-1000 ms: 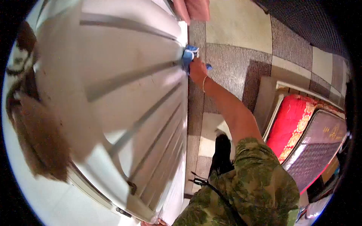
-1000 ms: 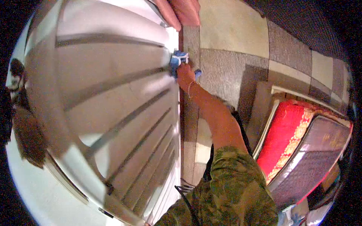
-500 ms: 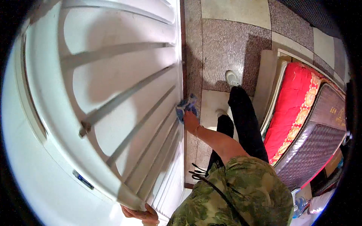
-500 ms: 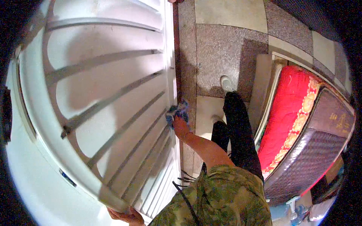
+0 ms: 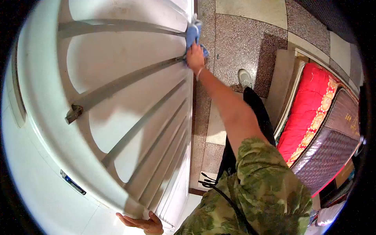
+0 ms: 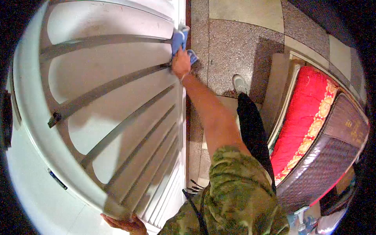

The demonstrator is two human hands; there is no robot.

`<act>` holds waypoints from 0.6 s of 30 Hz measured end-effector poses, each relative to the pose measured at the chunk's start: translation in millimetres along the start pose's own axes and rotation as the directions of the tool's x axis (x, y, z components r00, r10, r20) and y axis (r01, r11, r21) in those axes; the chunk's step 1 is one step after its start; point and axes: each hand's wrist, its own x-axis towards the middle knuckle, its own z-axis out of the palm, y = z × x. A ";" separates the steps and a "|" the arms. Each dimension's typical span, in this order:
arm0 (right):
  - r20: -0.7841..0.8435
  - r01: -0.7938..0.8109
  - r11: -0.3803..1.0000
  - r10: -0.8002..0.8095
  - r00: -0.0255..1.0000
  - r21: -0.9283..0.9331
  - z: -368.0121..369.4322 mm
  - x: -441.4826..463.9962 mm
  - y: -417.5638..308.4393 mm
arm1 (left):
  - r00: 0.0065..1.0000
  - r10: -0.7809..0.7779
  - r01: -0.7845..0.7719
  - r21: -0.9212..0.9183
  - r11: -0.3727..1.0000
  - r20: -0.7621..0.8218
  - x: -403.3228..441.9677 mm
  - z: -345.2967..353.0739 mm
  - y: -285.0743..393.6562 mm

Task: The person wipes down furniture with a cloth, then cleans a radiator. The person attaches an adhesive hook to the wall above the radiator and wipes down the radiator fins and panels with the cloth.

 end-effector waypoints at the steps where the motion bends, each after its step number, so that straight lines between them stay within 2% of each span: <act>1: -0.082 0.167 0.981 -0.175 0.981 -0.099 10.5 -21.8 10.5 | 1.000 -0.024 0.024 0.000 1.000 -0.012 -4.5 2.3 -4.0; 2: -0.144 0.316 0.925 -0.349 0.926 -0.211 17.3 -53.9 22.9 | 0.999 -0.046 0.046 -0.002 0.999 -0.021 -7.6 1.7 -6.5; 4: 0.053 0.066 0.996 -0.063 0.997 -0.057 2.0 -113.5 23.4 | 1.000 -0.009 0.009 -0.031 0.999 0.018 -3.9 -2.1 -5.2; 5: 0.204 -0.245 0.966 0.223 0.953 0.085 -12.7 -139.6 10.8 | 0.998 0.032 -0.029 -0.050 0.998 0.053 -1.6 -6.3 -5.5; 6: 0.255 -0.348 0.925 0.303 0.918 0.153 -4.3 -177.6 33.6 | 0.999 0.034 -0.032 -0.050 0.998 0.042 0.4 -9.5 -4.5; 7: -0.004 0.191 0.940 -0.201 0.980 -0.281 63.0 -253.6 129.3 | 0.997 0.062 -0.061 -0.033 0.998 0.051 3.1 -11.2 -2.9; 8: 0.087 0.023 0.992 -0.012 0.996 -0.128 63.9 -293.0 142.6 | 0.994 0.090 -0.089 -0.017 0.996 0.060 4.9 -9.3 -0.9; 9: 0.211 -0.168 0.986 0.163 0.964 0.008 54.2 -333.0 142.5 | 0.994 0.094 -0.094 -0.016 0.995 0.049 5.1 -6.7 0.4; 10: 0.206 -0.175 0.985 0.169 0.964 0.010 31.1 -363.2 125.5 | 0.996 0.065 -0.059 -0.089 0.994 0.060 3.5 -7.9 0.1; 11: 0.424 -0.223 0.974 0.191 0.885 0.029 -1.5 -385.5 97.2 | 0.996 0.037 -0.024 -0.162 0.987 0.076 2.7 -9.4 -1.6; 13: 0.698 -0.266 0.960 0.246 0.673 -0.082 -36.0 -392.3 64.7 | 0.997 0.041 -0.031 -0.144 0.989 0.070 0.2 -8.0 -2.0; 14: 0.748 -0.280 0.952 0.276 0.604 -0.125 -41.1 -383.2 56.8 | 0.996 0.045 -0.036 -0.122 0.992 0.071 0.8 -5.9 -2.8; 16: 0.742 -0.340 0.919 0.367 0.561 -0.197 -32.8 -340.3 48.7 | 0.995 0.048 -0.039 -0.110 0.993 0.083 3.9 -12.1 1.0; 18: 0.661 -0.426 0.873 0.467 0.587 -0.238 -20.8 -272.8 40.0 | 0.996 0.049 -0.039 -0.126 0.991 0.074 10.9 -7.1 4.4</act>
